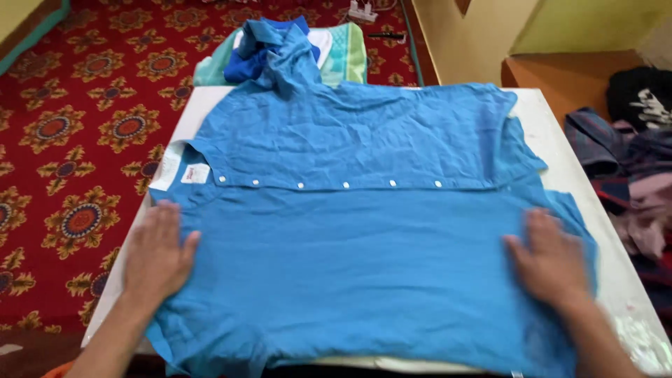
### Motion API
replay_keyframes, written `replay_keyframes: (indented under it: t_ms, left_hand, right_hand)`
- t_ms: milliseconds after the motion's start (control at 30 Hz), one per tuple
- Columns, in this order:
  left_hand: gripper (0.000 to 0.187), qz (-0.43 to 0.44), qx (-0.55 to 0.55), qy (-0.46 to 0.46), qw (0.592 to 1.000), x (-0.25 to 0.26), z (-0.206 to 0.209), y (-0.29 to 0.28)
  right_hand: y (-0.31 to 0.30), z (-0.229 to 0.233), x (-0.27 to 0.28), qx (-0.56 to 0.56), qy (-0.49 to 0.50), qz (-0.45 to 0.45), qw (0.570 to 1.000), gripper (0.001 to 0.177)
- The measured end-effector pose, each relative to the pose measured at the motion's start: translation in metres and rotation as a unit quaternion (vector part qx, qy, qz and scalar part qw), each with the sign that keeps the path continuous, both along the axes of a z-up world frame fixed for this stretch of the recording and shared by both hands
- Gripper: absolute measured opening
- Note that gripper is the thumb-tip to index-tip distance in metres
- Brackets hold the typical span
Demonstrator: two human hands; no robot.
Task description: Folding a blue long-sleeved shirt on a flat surface.
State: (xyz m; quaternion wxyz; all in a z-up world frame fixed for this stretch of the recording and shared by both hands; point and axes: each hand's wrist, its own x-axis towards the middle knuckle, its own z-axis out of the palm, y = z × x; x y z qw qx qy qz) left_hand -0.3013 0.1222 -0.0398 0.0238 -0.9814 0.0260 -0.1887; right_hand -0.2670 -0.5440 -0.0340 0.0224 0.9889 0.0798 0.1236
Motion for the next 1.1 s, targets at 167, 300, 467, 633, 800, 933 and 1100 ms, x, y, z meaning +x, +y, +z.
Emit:
replay_keyframes:
  t_ms: [167, 300, 467, 633, 800, 933, 1100]
  left_hand:
    - [0.077, 0.067, -0.057, -0.024, 0.996, 0.058, 0.055, -0.051]
    - [0.065, -0.156, -0.145, -0.075, 0.974, 0.164, 0.025, -0.139]
    - [0.068, -0.054, -0.103, 0.010, 0.993, 0.254, -0.015, -0.121]
    - [0.071, 0.044, -0.101, 0.119, 0.987, 0.286, -0.004, -0.007]
    - [0.063, 0.014, -0.044, -0.011, 0.999, 0.290, 0.017, -0.128]
    - [0.062, -0.127, -0.106, -0.014, 0.986, 0.319, -0.015, -0.187]
    - [0.076, 0.025, -0.125, 0.084, 0.988, 0.347, -0.020, -0.014]
  right_hand:
    - [0.038, 0.005, 0.094, 0.115, -0.137, 0.045, 0.983, 0.069]
    - [0.224, 0.020, 0.173, 0.160, -0.011, 0.170, 0.972, 0.060]
    - [0.219, 0.028, 0.233, 0.108, 0.098, 0.167, 0.975, 0.075]
    - [-0.011, 0.002, 0.271, 0.140, 0.050, -0.075, 0.986, 0.075]
    - [0.120, -0.021, 0.290, 0.102, -0.174, 0.048, 0.978, 0.063]
    - [0.255, 0.011, 0.296, 0.099, 0.028, 0.198, 0.975, 0.061]
    - [0.053, 0.018, 0.343, 0.089, 0.030, 0.020, 0.995, 0.070]
